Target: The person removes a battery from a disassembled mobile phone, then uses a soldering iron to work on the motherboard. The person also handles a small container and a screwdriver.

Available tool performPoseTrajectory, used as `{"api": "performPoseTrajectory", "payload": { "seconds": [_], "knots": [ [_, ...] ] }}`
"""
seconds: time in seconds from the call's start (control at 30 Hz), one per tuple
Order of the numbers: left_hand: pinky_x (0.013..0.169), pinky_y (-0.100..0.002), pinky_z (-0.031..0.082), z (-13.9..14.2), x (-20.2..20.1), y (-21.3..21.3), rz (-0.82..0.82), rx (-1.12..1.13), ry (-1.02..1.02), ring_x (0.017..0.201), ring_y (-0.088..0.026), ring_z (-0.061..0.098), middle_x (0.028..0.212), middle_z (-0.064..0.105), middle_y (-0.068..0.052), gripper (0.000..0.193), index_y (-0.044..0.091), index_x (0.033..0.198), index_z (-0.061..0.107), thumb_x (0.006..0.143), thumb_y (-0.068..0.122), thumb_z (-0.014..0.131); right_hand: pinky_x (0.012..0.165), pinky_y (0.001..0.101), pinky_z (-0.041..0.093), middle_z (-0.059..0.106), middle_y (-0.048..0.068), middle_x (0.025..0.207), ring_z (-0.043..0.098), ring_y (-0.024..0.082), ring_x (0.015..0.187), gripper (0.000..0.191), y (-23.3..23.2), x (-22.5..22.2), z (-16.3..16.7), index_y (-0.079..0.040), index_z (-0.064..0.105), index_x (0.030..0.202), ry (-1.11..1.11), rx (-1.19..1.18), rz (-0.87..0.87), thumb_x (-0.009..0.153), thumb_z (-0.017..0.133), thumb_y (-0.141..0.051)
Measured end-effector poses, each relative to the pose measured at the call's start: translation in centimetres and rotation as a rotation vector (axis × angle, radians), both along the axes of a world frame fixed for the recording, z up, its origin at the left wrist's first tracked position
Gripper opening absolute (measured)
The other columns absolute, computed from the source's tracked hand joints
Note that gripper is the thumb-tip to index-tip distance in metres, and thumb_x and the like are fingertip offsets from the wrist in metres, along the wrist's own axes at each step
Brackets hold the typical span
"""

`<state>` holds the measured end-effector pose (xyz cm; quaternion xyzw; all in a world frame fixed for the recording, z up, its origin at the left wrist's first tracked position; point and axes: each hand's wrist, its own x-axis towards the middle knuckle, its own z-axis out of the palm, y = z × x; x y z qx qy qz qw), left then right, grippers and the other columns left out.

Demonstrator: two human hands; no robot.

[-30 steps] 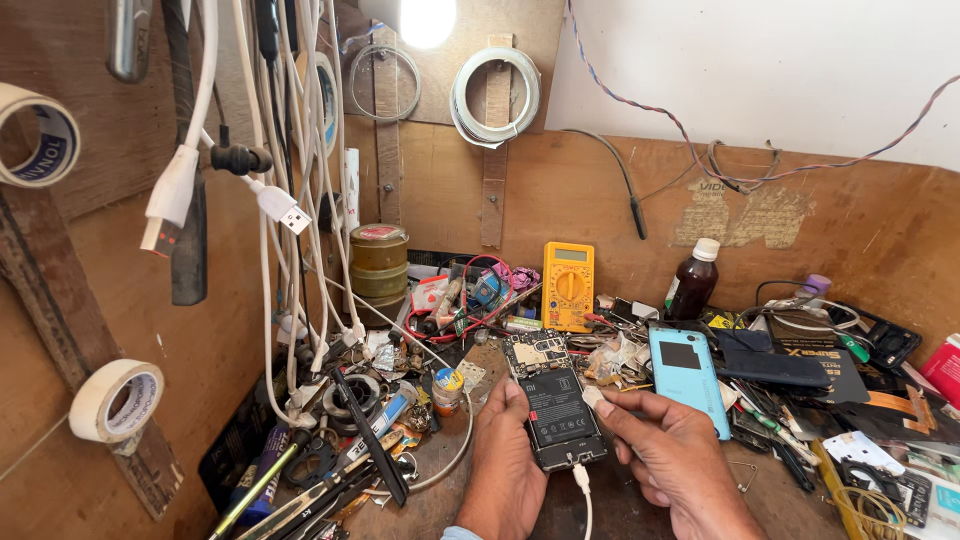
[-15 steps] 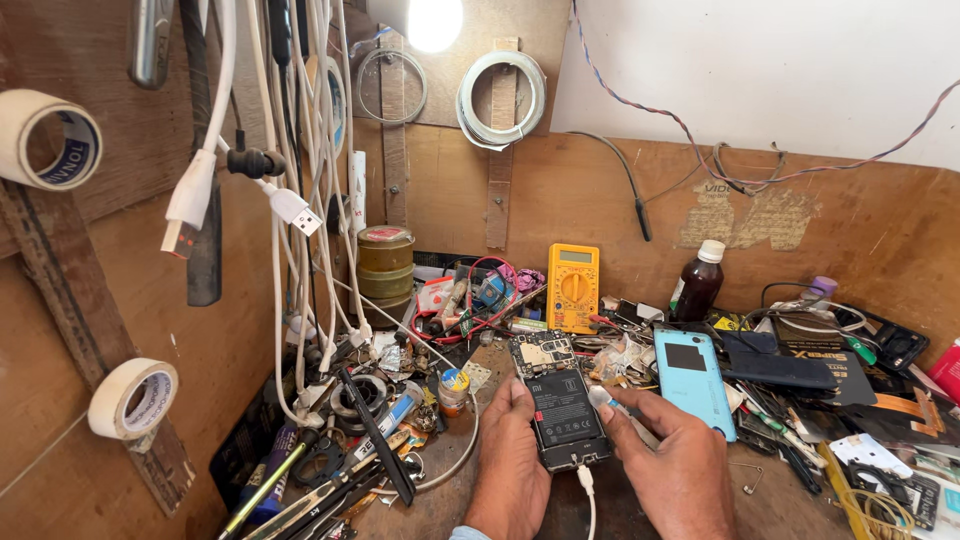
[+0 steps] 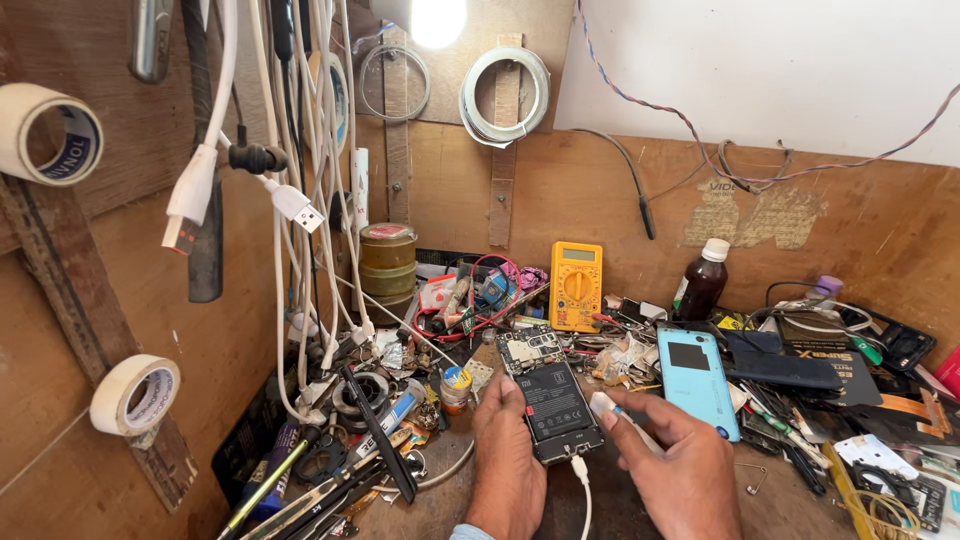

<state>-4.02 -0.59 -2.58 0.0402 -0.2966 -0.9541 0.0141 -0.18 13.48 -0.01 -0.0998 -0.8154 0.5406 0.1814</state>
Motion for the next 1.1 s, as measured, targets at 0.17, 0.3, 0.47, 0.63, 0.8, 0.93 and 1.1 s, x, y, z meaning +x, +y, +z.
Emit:
{"api": "performPoseTrajectory", "payload": {
  "seconds": [0.17,0.3,0.47,0.63,0.8,0.93,1.1],
  "knots": [
    [0.078,-0.034,0.059,0.0,-0.1,0.3,0.056,0.012,0.028,0.084,-0.015,0.069,0.1,0.072,-0.008,0.031,0.003,0.119,0.065,0.105,0.021,0.044,0.069,0.0342,0.059,0.08,0.007,0.087,0.073,0.018,0.068,0.029,-1.0,1.7,1.9,-0.021,0.081,0.115,-0.144,0.152,-0.097,0.088,0.083,-0.031],
    [0.076,-0.033,0.058,-0.5,-0.6,0.4,0.086,-0.015,0.037,0.082,-0.015,0.068,0.099,0.072,-0.007,0.033,0.003,0.121,0.066,0.106,0.022,0.045,0.088,0.034,0.057,0.083,0.006,0.1,0.078,0.016,0.097,0.031,-1.1,1.8,2.0,-0.022,0.081,0.112,0.005,0.32,-0.097,0.082,0.084,-0.031],
    [0.073,-0.034,0.058,-0.5,-0.8,0.4,0.078,-0.062,0.039,0.08,-0.015,0.067,0.097,0.072,-0.007,0.036,0.003,0.122,0.067,0.106,0.024,0.043,0.091,0.0367,0.057,0.082,0.008,0.102,0.078,0.021,0.101,0.031,-1.2,1.6,1.7,-0.023,0.08,0.112,-0.01,0.398,-0.119,0.083,0.083,-0.036],
    [0.074,-0.031,0.058,-0.4,-0.5,0.5,0.109,-0.109,0.052,0.082,-0.013,0.066,0.1,0.072,-0.006,0.037,0.004,0.126,0.067,0.106,0.024,0.043,0.089,0.04,0.058,0.08,0.01,0.1,0.077,0.028,0.1,0.029,-1.9,2.0,2.0,-0.029,0.08,0.112,-0.097,0.462,-0.152,0.085,0.081,-0.039],
    [0.073,-0.031,0.059,-0.2,-0.4,0.5,0.11,-0.139,-0.027,0.081,-0.013,0.066,0.1,0.072,-0.006,0.036,0.008,0.129,0.064,0.105,0.024,0.043,0.089,0.0424,0.058,0.08,0.01,0.1,0.075,0.03,0.102,0.027,-2.1,2.3,1.9,-0.03,0.08,0.11,-0.115,0.478,-0.162,0.084,0.08,-0.04],
    [0.072,-0.032,0.059,-0.4,-0.3,0.6,0.111,-0.142,0.004,0.08,-0.013,0.065,0.1,0.071,-0.007,0.038,0.005,0.13,0.065,0.105,0.024,0.043,0.083,0.0421,0.057,0.081,0.01,0.095,0.075,0.031,0.095,0.029,-1.3,1.5,0.5,-0.029,0.081,0.112,-0.099,0.514,-0.147,0.085,0.081,-0.037],
    [0.074,-0.032,0.059,-0.7,-0.8,0.5,0.091,-0.048,0.042,0.082,-0.014,0.067,0.101,0.072,-0.008,0.036,0.003,0.126,0.065,0.106,0.023,0.043,0.05,0.0326,0.048,0.079,0.006,0.075,0.06,0.017,0.055,0.026,0.4,-0.8,-1.2,-0.007,0.083,0.106,-0.001,-0.061,0.111,0.084,0.081,-0.021]
  ]
}}
